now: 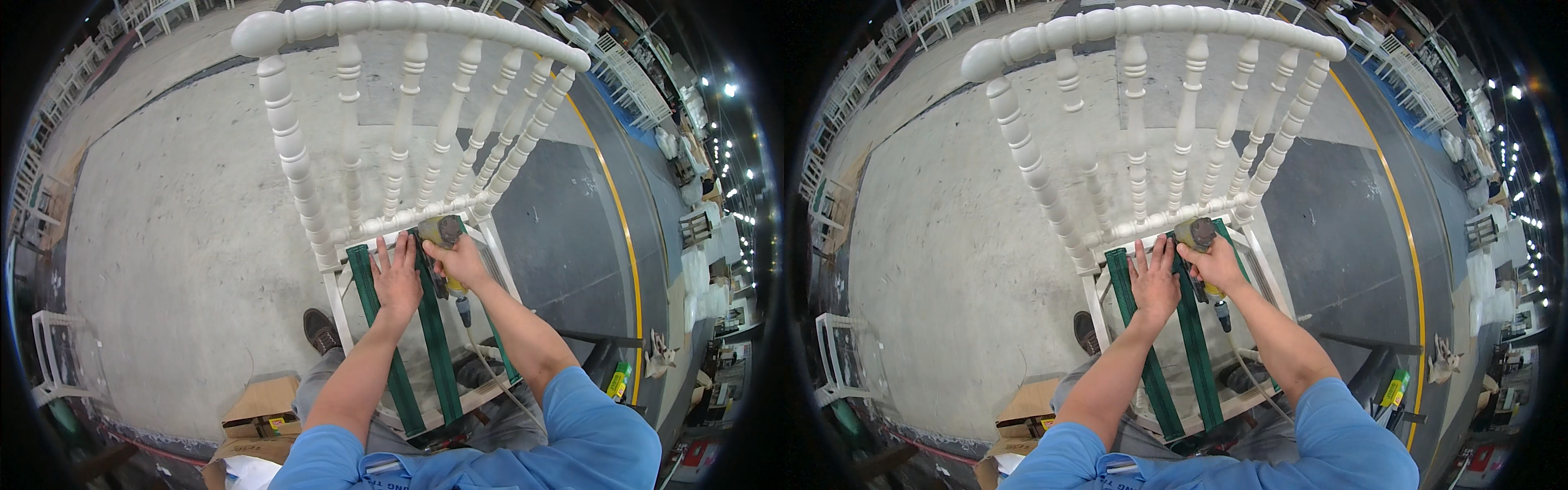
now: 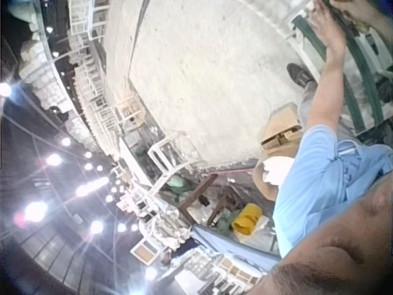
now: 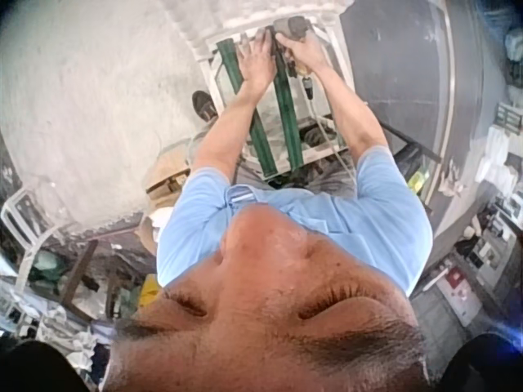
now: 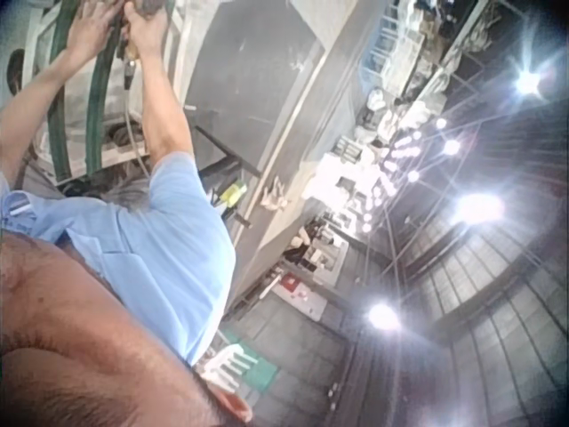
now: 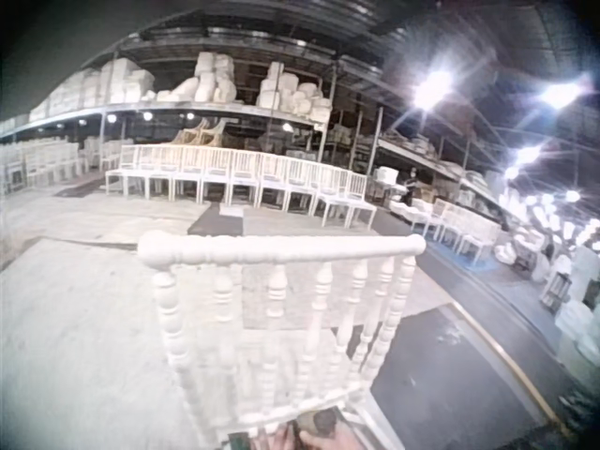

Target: The person attaches green fabric slings to the seat of a white wooden chair. They position each sling, secure it with a staple gun, and trim excess material with scissors, repeating the process for multiple slings.

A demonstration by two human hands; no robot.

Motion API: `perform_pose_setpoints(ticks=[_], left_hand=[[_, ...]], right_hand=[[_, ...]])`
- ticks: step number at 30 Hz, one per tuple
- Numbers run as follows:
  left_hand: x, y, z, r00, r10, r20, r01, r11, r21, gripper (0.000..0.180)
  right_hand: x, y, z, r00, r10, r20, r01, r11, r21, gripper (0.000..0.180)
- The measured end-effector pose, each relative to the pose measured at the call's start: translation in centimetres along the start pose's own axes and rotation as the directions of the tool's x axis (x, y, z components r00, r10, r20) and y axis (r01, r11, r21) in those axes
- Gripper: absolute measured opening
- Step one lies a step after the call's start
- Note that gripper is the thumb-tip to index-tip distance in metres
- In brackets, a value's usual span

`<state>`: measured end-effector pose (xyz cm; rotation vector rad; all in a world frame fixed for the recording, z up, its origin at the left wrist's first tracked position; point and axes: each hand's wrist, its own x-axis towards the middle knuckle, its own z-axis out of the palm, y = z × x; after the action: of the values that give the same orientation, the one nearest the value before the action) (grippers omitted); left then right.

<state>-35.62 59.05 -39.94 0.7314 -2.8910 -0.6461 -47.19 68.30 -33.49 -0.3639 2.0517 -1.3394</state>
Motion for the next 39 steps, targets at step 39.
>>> perform_pose_setpoints(ticks=[39], left_hand=[[1.9,-1.6,4.0,0.817,-0.400,0.415,0.556,0.353,-0.753,0.016]], right_hand=[[-0.7,-0.9,2.2,1.000,-0.024,0.013,0.025,0.997,-0.068,0.028]])
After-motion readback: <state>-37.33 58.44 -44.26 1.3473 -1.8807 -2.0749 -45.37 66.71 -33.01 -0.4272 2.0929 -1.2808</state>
